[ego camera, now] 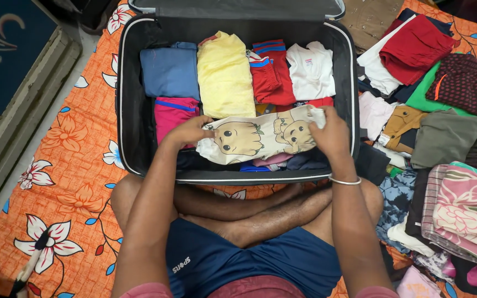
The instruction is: The person folds various clothing items, including a yellow and pink cloth, red shorts, patterned shorts, and a green shirt, and places them neatly into an open suitcase.
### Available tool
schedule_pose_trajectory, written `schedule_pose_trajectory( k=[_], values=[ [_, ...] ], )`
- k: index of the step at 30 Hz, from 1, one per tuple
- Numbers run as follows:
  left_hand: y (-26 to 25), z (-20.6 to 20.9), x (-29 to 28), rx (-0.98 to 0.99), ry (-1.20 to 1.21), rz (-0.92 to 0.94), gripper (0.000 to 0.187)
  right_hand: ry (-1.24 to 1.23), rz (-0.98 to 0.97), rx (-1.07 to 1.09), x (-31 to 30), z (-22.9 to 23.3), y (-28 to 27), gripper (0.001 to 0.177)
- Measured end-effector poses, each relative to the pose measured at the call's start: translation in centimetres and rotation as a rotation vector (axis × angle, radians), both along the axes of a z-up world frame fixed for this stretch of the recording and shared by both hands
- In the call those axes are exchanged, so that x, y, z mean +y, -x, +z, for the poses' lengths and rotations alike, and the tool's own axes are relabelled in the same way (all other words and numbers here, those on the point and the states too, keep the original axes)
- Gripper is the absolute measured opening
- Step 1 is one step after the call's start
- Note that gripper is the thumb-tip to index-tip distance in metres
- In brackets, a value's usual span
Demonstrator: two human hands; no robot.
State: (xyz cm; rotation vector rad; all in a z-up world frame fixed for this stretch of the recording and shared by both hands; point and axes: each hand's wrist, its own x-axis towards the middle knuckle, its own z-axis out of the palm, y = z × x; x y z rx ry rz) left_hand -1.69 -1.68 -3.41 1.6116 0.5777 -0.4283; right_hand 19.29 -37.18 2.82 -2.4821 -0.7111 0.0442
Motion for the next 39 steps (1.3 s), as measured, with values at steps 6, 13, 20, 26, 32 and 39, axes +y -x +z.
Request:
schedule_pose_trajectory(
  k=[6, 13, 20, 26, 32, 39],
  values=[
    [0.1, 1.4, -0.4, -0.006, 0.097, 0.047, 0.046, -0.393, 0.222, 0.534, 3.6, -2.3, 2.1, 0.045],
    [0.1, 2.6, -0.7, 0.041, 0.058, 0.040, 0.046, -0.258, 0.193, 0.536, 3.4, -2.8, 2.3, 0.044],
    [0.2, 2.4, -0.6, 0.019, 0.072, 0.051, 0.046, 0.118, 0.194, 0.187, 2.9, -3.0, 2.1, 0.052],
    [0.1, 1.1, -0.4, 0.001, 0.112, 0.054, 0.046, 0.242, 0.174, 0.308, 3.2, -5.3, 1.6, 0.073],
    [-0.3, -0.1, -0.1, -0.132, 0.224, 0.008, 0.044, 0.188, 0.242, 0.331, 2.6, -7.6, 0.6, 0.071],
    [-2.4, 2.0, -3.2, -0.194, 0.219, 0.067, 0.040, -0.025, 0.028, 0.249, -2.2, -2.2, -1.7, 0.047]
  ],
)
